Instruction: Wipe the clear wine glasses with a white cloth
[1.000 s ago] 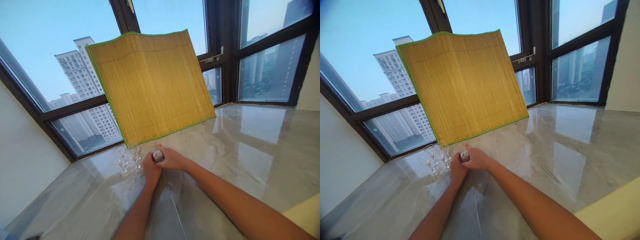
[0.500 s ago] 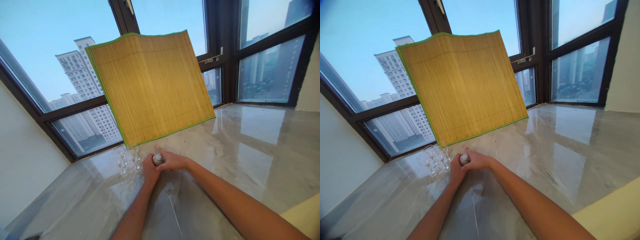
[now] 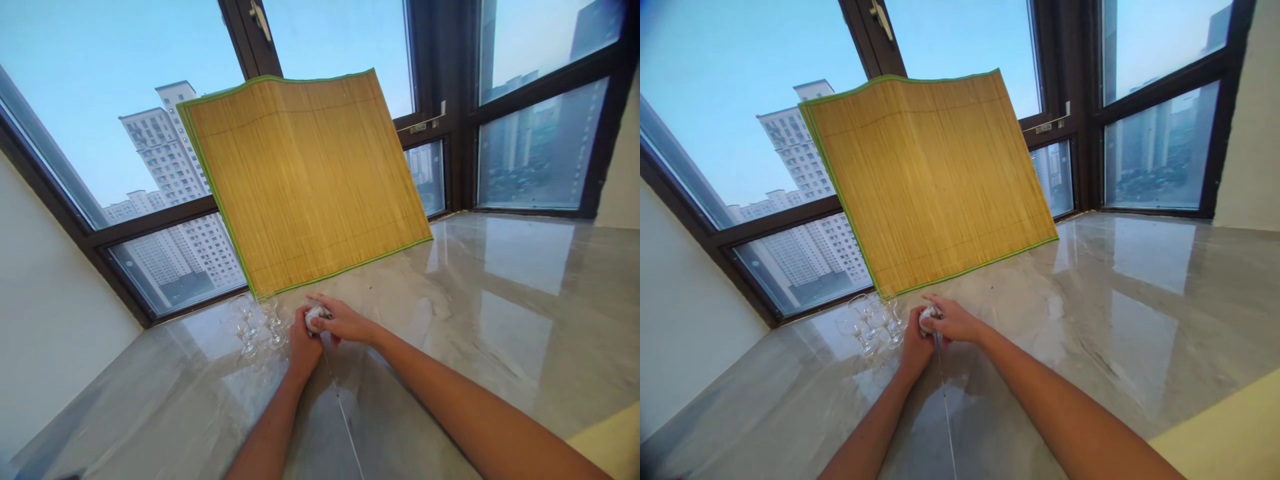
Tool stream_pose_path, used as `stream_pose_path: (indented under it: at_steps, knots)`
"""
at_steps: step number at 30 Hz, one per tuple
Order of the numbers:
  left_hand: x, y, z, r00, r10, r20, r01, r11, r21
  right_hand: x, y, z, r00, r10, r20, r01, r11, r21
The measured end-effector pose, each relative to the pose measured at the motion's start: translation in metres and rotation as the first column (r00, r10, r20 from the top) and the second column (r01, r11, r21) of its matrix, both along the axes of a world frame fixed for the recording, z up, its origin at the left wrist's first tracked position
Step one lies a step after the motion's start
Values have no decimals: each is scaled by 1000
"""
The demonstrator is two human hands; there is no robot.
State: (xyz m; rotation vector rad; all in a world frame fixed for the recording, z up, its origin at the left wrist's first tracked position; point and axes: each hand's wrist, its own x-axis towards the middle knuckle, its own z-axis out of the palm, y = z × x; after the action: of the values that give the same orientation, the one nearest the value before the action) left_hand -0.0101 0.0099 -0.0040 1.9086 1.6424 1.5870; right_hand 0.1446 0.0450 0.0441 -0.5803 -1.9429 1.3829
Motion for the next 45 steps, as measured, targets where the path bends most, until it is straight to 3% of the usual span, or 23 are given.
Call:
stream_pose_path:
  at_steps: [7,11,19,27,30,32,35,39,43,45]
  knots:
    - [8,-3,0,993,87,-75,-81,993,80,1,2,9,992,-72,-105,67,996,-55]
    - [11,-5,2,992,123,-32,-119,988,98,0,2,8,976,-113,-187,98,992,-84]
    - [12,-8,8,996,88,7,-89,996,28,-2,-6,13,953,-221,-208,196,971,-136]
    - [12,-6,7,995,49,82,-52,998,31,0,-10,16,954,-197,-225,175,978,-111]
    - [12,-5,6,988,48,146,-56,997,47,-2,-13,17,941,-254,-223,250,967,-47]
    - [12,-4,6,980,61,187,-72,996,50,-2,-14,17,916,-329,-230,351,934,62]
    - [12,-4,8,979,83,184,-95,994,58,0,-13,18,842,-468,-268,524,827,204]
    - [13,-4,9,981,90,173,-105,991,81,2,-9,16,739,-622,-259,672,708,219]
    - [15,-4,7,958,128,256,-146,988,55,2,-5,11,676,-706,-212,737,638,225]
    - [16,-5,8,954,115,277,-142,987,78,-1,-4,7,677,-717,-166,732,633,252]
